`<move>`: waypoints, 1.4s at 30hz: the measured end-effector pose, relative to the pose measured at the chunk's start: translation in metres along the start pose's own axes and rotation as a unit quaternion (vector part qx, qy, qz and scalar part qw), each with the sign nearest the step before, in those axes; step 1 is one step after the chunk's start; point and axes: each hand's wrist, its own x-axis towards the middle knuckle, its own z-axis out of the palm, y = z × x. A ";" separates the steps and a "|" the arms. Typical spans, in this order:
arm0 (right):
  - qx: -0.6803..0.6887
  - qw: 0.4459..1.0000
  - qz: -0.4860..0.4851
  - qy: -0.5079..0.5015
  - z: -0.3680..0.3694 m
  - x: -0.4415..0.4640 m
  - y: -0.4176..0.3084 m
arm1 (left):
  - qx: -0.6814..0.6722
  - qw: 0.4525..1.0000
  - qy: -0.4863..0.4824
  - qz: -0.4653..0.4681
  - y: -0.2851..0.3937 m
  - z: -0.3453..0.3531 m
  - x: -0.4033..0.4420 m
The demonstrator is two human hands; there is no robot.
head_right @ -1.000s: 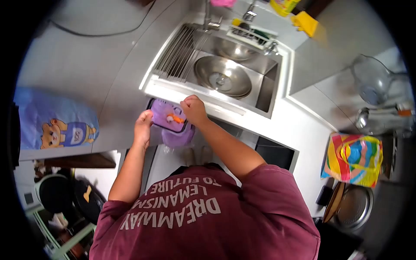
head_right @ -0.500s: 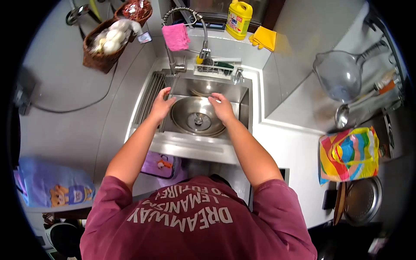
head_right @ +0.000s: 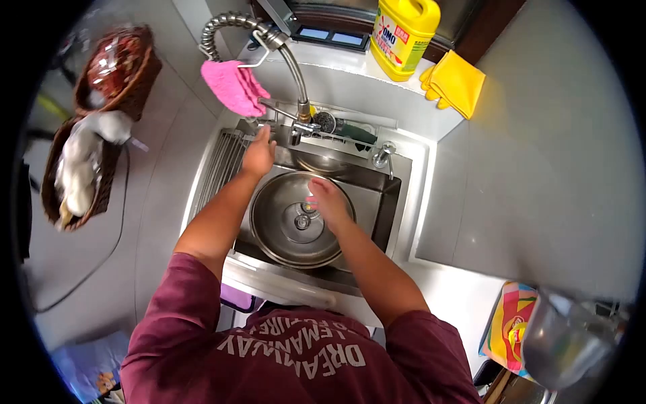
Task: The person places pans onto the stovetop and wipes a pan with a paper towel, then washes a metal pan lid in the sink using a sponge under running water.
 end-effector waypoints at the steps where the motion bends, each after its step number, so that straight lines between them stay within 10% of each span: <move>1: 0.003 1.000 0.008 0.001 -0.001 0.007 0.001 | 0.011 1.000 -0.005 -0.014 -0.002 0.006 0.014; 7: 0.031 0.999 0.038 0.020 -0.010 0.035 0.013 | 0.070 0.990 -0.064 -0.108 -0.003 0.024 0.056; 19: 0.143 0.988 0.043 0.041 0.039 0.022 0.041 | 0.112 0.990 -0.081 0.007 -0.028 0.025 0.055; 23: 0.197 0.977 -0.020 0.082 0.061 0.024 0.029 | 0.014 0.974 0.198 0.110 0.001 0.012 0.003; 25: 0.164 0.984 -0.061 0.043 0.068 0.035 0.024 | -0.230 0.969 0.000 -0.091 0.017 0.024 -0.046; 27: 0.218 0.970 -0.041 0.096 0.088 0.051 0.020 | -0.545 0.717 -0.218 -0.376 0.044 0.003 -0.073; 30: 0.349 0.934 -0.038 -0.066 0.086 0.054 0.001 | -0.826 0.433 -0.109 -0.344 0.092 -0.039 -0.082; 31: 0.394 0.904 -0.038 -0.162 0.084 0.053 -0.008 | -0.842 0.402 -0.115 -0.341 0.092 -0.034 -0.079; 33: 0.201 0.971 -0.128 -0.032 0.089 0.049 -0.023 | -0.861 0.356 -0.126 -0.342 0.090 -0.012 -0.076; 35: -0.155 0.921 -0.298 0.196 0.105 0.038 -0.032 | -0.850 0.367 -0.136 -0.353 0.092 0.000 -0.076; 42: -0.352 0.740 -0.572 0.036 0.060 0.010 -0.018 | -0.611 0.661 -0.288 -0.328 0.061 0.029 -0.098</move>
